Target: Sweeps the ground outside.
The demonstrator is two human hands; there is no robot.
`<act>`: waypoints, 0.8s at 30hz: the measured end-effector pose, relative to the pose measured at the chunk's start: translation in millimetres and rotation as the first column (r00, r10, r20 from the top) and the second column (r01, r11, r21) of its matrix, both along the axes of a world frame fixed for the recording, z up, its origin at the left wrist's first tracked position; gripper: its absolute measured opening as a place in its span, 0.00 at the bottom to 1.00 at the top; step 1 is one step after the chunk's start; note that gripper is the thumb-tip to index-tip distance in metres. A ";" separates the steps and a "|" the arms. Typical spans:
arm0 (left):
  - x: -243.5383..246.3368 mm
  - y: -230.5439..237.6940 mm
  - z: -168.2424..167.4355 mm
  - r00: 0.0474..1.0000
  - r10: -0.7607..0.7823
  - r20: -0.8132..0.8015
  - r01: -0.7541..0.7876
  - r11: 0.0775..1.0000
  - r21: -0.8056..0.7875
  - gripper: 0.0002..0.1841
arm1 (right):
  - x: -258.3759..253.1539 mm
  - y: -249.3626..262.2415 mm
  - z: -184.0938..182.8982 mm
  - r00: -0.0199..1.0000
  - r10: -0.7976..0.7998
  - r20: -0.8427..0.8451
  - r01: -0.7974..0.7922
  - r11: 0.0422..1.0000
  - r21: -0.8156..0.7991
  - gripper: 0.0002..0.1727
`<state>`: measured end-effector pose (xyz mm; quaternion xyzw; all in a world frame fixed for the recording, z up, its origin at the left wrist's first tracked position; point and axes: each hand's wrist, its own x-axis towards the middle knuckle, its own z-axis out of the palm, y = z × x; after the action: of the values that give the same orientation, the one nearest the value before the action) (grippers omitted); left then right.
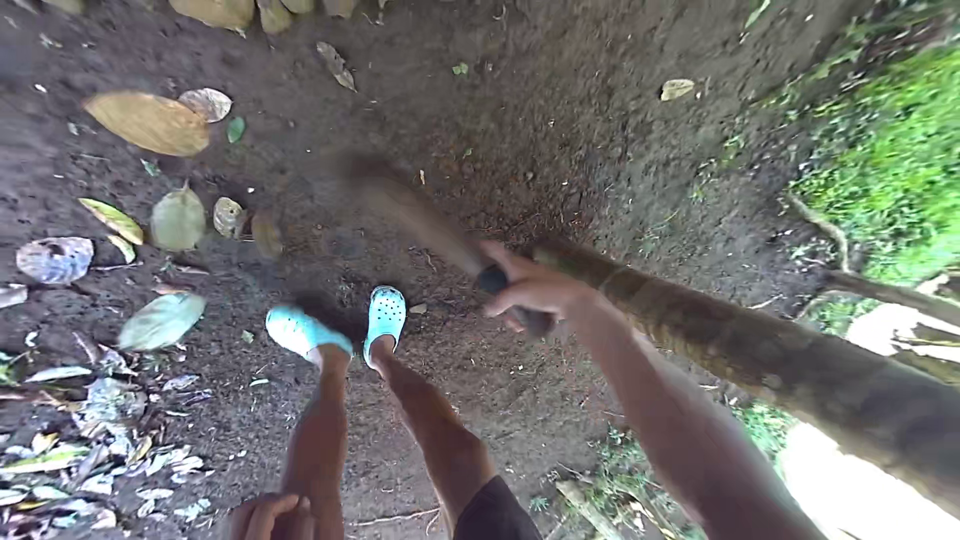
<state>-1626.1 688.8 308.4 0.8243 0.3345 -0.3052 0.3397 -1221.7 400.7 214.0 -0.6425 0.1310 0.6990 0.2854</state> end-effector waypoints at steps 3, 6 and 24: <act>-3.0 -15.7 -28.3 0.995 0.072 0.064 -0.072 0.997 0.007 0.11 | 42.9 -46.4 -24.9 0.951 -0.175 0.255 0.244 0.931 -0.270 0.59; 1.4 -14.4 -47.8 0.980 0.053 0.193 -0.079 0.988 0.131 0.11 | 25.4 0.5 -90.1 0.849 -0.398 0.349 0.508 0.796 -0.328 0.34; 14.9 43.5 -58.6 0.940 0.240 0.242 -0.273 0.956 0.110 0.10 | 100.5 147.3 -59.1 0.941 -0.110 0.321 0.201 0.943 -0.265 0.48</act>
<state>-1611.2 732.3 249.8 0.8251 0.4193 -0.1379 0.3528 -1121.2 548.0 154.9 -0.7645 0.2392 0.5402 0.2580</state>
